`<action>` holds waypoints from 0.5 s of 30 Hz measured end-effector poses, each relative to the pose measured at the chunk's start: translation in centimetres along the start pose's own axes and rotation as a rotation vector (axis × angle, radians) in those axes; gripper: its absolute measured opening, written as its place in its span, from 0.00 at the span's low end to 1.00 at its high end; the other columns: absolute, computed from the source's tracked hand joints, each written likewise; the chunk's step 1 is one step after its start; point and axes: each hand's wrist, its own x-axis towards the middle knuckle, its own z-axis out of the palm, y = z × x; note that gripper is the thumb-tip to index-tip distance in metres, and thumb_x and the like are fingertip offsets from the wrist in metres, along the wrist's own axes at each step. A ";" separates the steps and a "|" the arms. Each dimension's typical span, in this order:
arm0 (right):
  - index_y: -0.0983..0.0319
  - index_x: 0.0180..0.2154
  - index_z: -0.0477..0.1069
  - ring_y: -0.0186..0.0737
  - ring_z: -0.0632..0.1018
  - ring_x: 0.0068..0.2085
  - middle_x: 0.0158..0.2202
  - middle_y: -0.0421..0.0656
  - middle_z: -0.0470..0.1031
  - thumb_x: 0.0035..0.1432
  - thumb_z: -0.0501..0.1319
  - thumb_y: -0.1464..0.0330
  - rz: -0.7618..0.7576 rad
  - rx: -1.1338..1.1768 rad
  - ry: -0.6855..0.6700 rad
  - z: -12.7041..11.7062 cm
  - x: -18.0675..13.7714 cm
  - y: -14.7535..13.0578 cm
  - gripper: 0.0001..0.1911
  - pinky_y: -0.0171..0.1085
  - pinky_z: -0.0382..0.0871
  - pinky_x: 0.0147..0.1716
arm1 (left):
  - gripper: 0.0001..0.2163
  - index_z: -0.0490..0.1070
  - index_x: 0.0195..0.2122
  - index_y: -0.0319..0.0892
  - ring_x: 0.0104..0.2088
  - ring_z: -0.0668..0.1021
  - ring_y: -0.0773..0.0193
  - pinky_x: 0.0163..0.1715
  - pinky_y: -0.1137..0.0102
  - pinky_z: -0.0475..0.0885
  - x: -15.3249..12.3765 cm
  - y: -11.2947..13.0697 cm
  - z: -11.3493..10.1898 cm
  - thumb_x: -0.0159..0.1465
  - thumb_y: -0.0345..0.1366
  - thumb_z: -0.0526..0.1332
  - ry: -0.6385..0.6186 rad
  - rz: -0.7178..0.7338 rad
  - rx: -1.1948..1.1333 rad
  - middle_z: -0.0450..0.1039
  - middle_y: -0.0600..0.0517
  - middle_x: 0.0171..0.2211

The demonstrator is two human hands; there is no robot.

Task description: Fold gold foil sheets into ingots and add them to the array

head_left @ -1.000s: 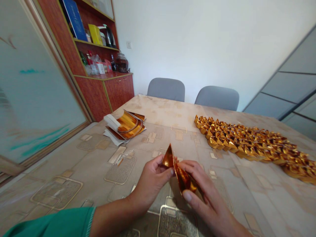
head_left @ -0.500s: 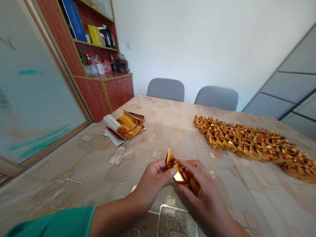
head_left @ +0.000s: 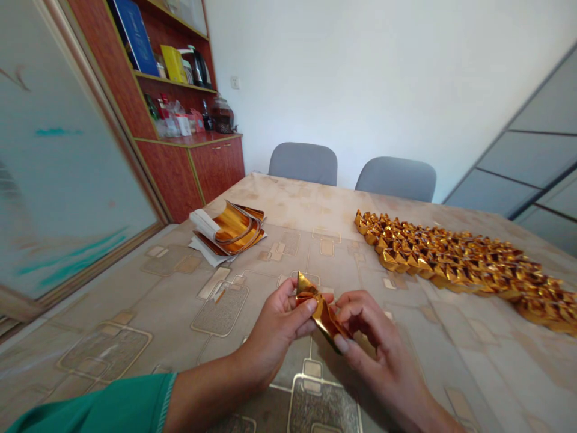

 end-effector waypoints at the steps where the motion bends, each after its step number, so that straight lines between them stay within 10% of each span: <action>1: 0.58 0.37 0.70 0.41 0.71 0.38 0.40 0.43 0.69 0.64 0.57 0.59 -0.022 0.008 -0.023 -0.1 0.0 -0.1 0.09 0.39 0.64 0.35 | 0.16 0.67 0.43 0.39 0.39 0.82 0.59 0.41 0.67 0.76 0.0 0.0 0.0 0.57 0.33 0.70 0.003 0.005 0.006 0.80 0.46 0.40; 15: 0.59 0.33 0.65 0.34 0.67 0.27 0.26 0.35 0.65 0.63 0.60 0.65 0.227 0.103 0.075 0.8 0.0 0.4 0.07 0.33 0.60 0.25 | 0.13 0.69 0.37 0.39 0.38 0.78 0.64 0.42 0.66 0.74 0.0 -0.3 -0.3 0.56 0.36 0.71 0.016 -0.031 0.061 0.75 0.51 0.36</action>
